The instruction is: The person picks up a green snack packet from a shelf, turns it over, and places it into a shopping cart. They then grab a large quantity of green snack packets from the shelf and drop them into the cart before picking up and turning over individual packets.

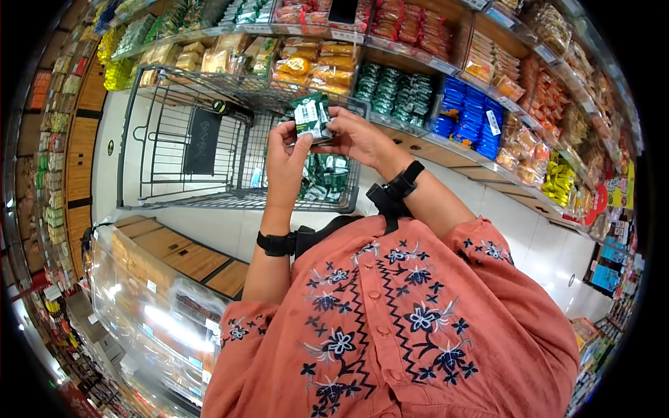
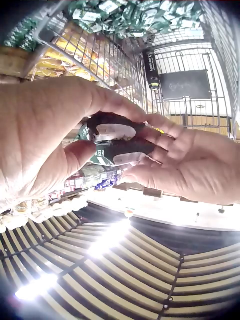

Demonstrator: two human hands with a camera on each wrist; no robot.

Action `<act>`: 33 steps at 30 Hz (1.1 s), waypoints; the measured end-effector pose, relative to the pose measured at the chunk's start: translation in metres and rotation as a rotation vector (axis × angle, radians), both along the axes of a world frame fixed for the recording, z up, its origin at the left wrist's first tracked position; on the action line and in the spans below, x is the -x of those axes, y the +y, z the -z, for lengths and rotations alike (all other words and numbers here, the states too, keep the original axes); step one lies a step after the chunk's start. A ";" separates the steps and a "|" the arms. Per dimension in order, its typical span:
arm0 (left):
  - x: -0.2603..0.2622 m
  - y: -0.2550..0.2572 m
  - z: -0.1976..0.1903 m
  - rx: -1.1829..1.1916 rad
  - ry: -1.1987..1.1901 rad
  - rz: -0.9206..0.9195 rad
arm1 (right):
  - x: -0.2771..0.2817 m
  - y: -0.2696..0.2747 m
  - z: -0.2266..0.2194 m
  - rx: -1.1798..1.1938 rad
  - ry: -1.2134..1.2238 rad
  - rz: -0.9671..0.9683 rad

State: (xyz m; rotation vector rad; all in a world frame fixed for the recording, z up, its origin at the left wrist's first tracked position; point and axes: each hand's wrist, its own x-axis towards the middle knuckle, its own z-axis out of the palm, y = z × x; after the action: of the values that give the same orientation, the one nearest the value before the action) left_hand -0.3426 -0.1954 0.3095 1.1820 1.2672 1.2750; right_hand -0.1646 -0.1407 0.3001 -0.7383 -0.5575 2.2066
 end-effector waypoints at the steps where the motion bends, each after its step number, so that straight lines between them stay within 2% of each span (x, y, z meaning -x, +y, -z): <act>1: 0.000 0.000 -0.001 0.042 -0.039 0.014 | 0.000 0.000 0.000 0.001 0.016 0.017; 3: 0.000 0.001 0.005 0.048 -0.015 0.006 | 0.002 -0.001 0.000 0.003 0.047 0.050; 8: -0.011 0.007 0.007 0.079 -0.029 0.055 | 0.001 0.003 0.004 -0.035 -0.116 0.026; 12: -0.003 0.027 0.036 0.152 0.029 -0.007 | -0.014 0.003 0.012 -0.014 -0.237 0.073; 13: 0.001 0.034 0.050 0.195 0.035 -0.026 | -0.020 0.002 0.015 -0.016 -0.257 0.100; 15: 0.013 0.045 0.104 0.258 0.292 0.026 | -0.036 0.002 0.029 0.024 -0.253 0.106; 17: 0.008 0.045 0.137 0.364 0.496 0.176 | -0.049 0.001 0.035 0.055 -0.291 0.102; 18: 0.009 0.042 0.171 0.365 0.541 0.269 | -0.055 -0.002 0.037 0.063 -0.296 0.101; 19: 0.003 0.044 0.196 0.503 0.627 0.400 | -0.061 -0.003 0.038 0.071 -0.301 0.101; 21: -0.006 0.034 0.238 0.376 0.703 0.577 | -0.073 -0.006 0.042 0.081 -0.307 0.102; 23: -0.016 0.028 0.261 0.396 0.865 0.711 | -0.085 -0.007 0.047 0.084 -0.312 0.105; 26: -0.031 0.021 0.272 0.575 1.030 0.820 | -0.096 -0.011 0.044 0.135 -0.325 0.118; 27: -0.035 0.016 0.281 0.594 1.072 0.777 | -0.100 -0.011 0.043 0.139 -0.327 0.123; 29: -0.045 0.016 0.266 0.657 1.128 0.774 | -0.105 -0.012 0.039 0.159 -0.342 0.137; 33: -0.048 0.011 0.265 0.628 1.182 0.833 | -0.114 -0.012 0.040 0.166 -0.391 0.145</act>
State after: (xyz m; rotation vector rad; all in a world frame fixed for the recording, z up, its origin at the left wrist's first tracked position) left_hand -0.2943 -0.1846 0.0441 1.7220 1.4840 -0.5433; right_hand -0.0505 -0.1522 0.2602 -1.2733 -0.4944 1.9992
